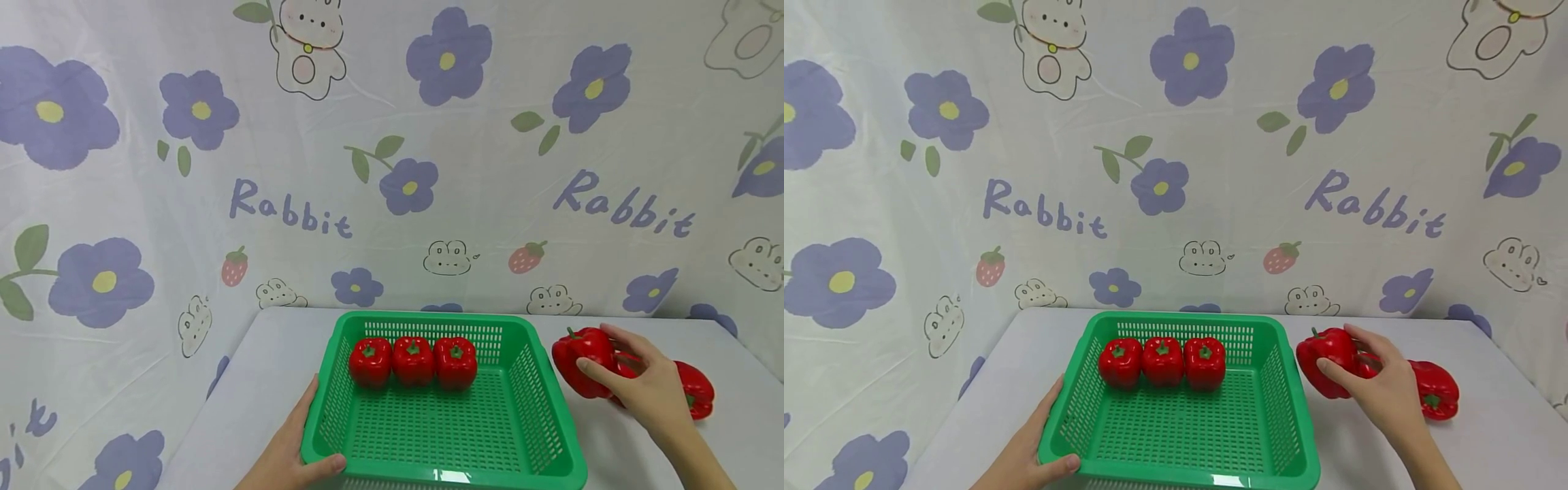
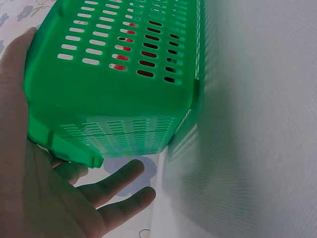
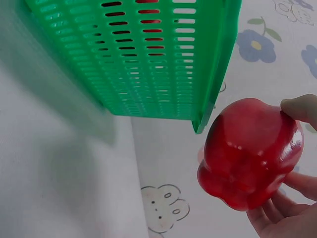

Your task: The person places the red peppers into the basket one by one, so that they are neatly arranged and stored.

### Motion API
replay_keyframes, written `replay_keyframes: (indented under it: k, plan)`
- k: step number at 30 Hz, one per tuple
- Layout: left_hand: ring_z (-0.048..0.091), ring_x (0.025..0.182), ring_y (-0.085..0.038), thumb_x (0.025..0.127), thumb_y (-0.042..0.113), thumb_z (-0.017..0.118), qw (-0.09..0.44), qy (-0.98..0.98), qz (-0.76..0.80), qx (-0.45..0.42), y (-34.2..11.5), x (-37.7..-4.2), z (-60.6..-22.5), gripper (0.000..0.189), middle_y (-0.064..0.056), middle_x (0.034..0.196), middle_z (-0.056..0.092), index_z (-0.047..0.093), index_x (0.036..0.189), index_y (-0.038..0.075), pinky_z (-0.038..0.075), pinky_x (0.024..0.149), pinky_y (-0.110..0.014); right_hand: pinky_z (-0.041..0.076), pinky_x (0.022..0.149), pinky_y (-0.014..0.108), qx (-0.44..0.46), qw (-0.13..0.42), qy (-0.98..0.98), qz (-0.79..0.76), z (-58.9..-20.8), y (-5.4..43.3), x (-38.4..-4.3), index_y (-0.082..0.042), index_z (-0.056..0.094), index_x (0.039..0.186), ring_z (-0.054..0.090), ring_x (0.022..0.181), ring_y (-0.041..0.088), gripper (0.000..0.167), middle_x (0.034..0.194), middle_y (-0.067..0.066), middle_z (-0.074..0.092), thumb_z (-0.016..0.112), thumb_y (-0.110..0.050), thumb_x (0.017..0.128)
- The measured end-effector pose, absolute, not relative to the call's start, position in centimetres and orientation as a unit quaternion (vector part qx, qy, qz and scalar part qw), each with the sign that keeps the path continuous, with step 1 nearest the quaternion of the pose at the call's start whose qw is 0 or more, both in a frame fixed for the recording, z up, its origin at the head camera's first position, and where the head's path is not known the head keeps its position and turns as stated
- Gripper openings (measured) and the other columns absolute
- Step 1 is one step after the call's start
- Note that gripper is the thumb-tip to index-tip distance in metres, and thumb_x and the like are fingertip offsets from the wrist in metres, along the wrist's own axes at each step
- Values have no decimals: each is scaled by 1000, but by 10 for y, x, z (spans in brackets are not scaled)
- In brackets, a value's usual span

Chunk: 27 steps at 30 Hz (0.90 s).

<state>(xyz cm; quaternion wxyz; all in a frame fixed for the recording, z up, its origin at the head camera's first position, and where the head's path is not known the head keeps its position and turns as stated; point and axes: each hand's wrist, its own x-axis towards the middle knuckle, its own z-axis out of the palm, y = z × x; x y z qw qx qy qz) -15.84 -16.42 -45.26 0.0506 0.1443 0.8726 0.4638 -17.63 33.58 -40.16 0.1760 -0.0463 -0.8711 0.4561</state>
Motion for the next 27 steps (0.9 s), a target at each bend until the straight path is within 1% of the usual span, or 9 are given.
replay_keyframes:
  k: [3, 9, 11, 16, 18, 21, 27]
  plan:
    - [45, 120, -18, 80, 40, 78, 49, 872, 465, 147, -164, -159, -453, 110, -6, 159, 19, 4, 160, 26, 43, 98, -42, 58, 60, 38, -46, 172, -867, 466, -400, 334, -175, -7, 38, 151, 46, 116, 49, 81, 139, 28, 45, 77, -35, 86]
    - [45, 119, -17, 80, 39, 78, 48, 869, 469, 151, -164, -159, -453, 109, -4, 159, 19, 4, 160, 25, 44, 97, -40, 57, 62, 31, -38, 176, -867, 465, -398, 331, -173, -9, 38, 152, 50, 110, 35, 80, 139, 24, 47, 77, -34, 86]
    - [46, 119, -17, 80, 39, 78, 49, 868, 471, 150, -164, -159, -453, 109, -5, 159, 20, 4, 160, 25, 44, 96, -39, 56, 62, 28, -36, 178, -867, 464, -397, 330, -173, -9, 38, 152, 51, 108, 29, 81, 139, 24, 47, 78, -34, 86]
    - [46, 119, -18, 81, 39, 77, 49, 868, 471, 150, -164, -159, -452, 109, -5, 159, 19, 4, 160, 24, 44, 97, -40, 55, 63, 25, -36, 188, -865, 464, -394, 328, -170, -9, 38, 152, 50, 101, 7, 80, 138, 23, 47, 78, -33, 86]
    - [45, 120, -17, 80, 39, 78, 48, 868, 471, 151, -164, -159, -452, 109, -4, 159, 19, 4, 160, 25, 43, 98, -41, 55, 63, 24, -36, 194, -864, 463, -392, 326, -169, -9, 39, 151, 49, 98, 2, 80, 138, 23, 48, 78, -33, 86]
    - [45, 120, -17, 80, 39, 78, 49, 867, 472, 152, -164, -159, -453, 109, -4, 160, 19, 4, 160, 25, 43, 98, -41, 54, 63, 22, -32, 200, -861, 466, -389, 323, -167, -10, 39, 151, 49, 97, -2, 79, 137, 23, 48, 78, -31, 86]
    - [44, 120, -17, 80, 40, 78, 46, 870, 468, 151, -165, -159, -455, 109, -3, 160, 19, 4, 159, 28, 43, 98, -42, 54, 66, 20, -7, 219, -854, 472, -387, 314, -162, -13, 41, 151, 51, 99, -2, 79, 136, 20, 49, 80, -25, 84]
